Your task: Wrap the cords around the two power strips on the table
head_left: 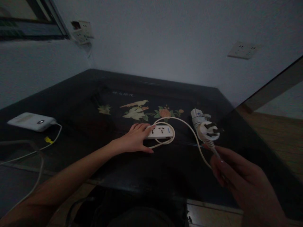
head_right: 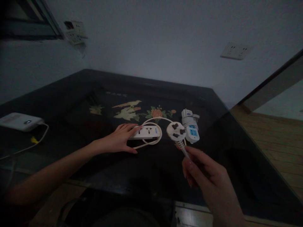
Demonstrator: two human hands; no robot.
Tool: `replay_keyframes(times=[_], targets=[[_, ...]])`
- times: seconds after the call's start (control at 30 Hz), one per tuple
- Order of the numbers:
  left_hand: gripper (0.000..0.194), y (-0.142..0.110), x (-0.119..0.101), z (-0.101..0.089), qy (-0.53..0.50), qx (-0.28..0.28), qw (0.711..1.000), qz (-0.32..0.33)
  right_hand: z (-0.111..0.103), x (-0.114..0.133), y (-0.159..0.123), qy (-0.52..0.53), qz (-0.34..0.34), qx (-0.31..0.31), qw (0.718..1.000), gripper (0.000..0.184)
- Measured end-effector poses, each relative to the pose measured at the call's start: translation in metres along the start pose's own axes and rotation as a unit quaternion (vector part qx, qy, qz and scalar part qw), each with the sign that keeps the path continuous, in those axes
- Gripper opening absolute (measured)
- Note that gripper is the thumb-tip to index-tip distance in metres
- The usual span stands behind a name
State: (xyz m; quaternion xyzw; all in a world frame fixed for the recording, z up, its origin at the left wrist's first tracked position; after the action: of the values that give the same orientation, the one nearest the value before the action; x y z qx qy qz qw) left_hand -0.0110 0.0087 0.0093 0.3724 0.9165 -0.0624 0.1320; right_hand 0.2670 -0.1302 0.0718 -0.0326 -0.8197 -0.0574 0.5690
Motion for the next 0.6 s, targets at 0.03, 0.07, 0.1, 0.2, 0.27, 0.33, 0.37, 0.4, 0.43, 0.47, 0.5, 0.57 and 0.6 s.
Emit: replay_keyframes(times=[0.03, 0.07, 0.1, 0.2, 0.27, 0.33, 0.37, 0.4, 0.43, 0.47, 0.5, 0.57, 0.6], targets=[[0.1, 0.001, -0.001, 0.0, 0.0, -0.001, 1.0, -0.002, 0.004, 0.002, 0.004, 0.019, 0.013, 0.013, 1.0, 0.035], [0.101, 0.002, -0.002, 0.0, 0.001, -0.001, 1.0, -0.004, 0.009, 0.003, 0.007, 0.025, 0.024, 0.027, 0.999, 0.036], [0.101, 0.003, -0.003, 0.0, 0.003, -0.001, 1.0, -0.006, 0.014, 0.005, 0.009, 0.02, 0.031, 0.045, 0.998, 0.036], [0.098, 0.005, -0.007, 0.002, 0.016, 0.002, 1.0, 0.005, 0.029, 0.006, 0.005, -0.047, 0.024, 0.121, 0.991, 0.033], [0.092, 0.006, -0.008, 0.004, 0.031, 0.008, 0.999, 0.009, 0.037, 0.003, -0.003, -0.109, -0.004, 0.172, 0.979, 0.028], [0.086, 0.005, -0.007, 0.005, 0.048, 0.011, 0.999, 0.005, 0.045, -0.003, -0.012, -0.159, -0.039, 0.214, 0.963, 0.026], [0.085, 0.005, -0.006, 0.005, 0.054, 0.009, 0.998, 0.002, 0.049, -0.007, -0.016, -0.181, -0.058, 0.23, 0.955, 0.027], [0.084, 0.005, -0.005, 0.006, 0.059, 0.006, 0.998, 0.001, 0.052, -0.01, -0.019, -0.202, -0.08, 0.24, 0.946, 0.029], [0.084, 0.004, -0.004, 0.006, 0.061, 0.002, 0.998, 0.001, 0.055, -0.014, -0.021, -0.223, -0.102, 0.247, 0.938, 0.031], [0.084, 0.004, -0.004, 0.006, 0.062, -0.003, 0.998, 0.001, 0.058, -0.017, -0.022, -0.244, -0.124, 0.25, 0.929, 0.032], [0.083, 0.003, -0.003, 0.006, 0.063, -0.008, 0.998, 0.0, 0.06, -0.02, -0.022, -0.263, -0.143, 0.251, 0.921, 0.031], [0.081, 0.002, -0.001, 0.006, 0.066, -0.017, 0.998, -0.002, 0.064, -0.026, -0.019, -0.289, -0.173, 0.253, 0.907, 0.03], [0.08, 0.002, 0.001, 0.005, 0.068, -0.019, 0.998, -0.004, 0.065, -0.029, -0.016, -0.295, -0.185, 0.255, 0.902, 0.03]])
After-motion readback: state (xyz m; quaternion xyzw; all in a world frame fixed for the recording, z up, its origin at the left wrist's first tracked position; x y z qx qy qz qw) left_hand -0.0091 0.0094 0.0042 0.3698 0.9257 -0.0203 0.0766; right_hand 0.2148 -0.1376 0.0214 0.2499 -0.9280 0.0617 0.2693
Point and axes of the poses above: each hand's wrist, its own y-axis towards the middle knuckle, its own z-axis out of the palm, x = y × z, the point moved 2 cm from there along y, towards the middle knuckle, and after that the axes turned 2 degrees about x, right-handed, at the moved point
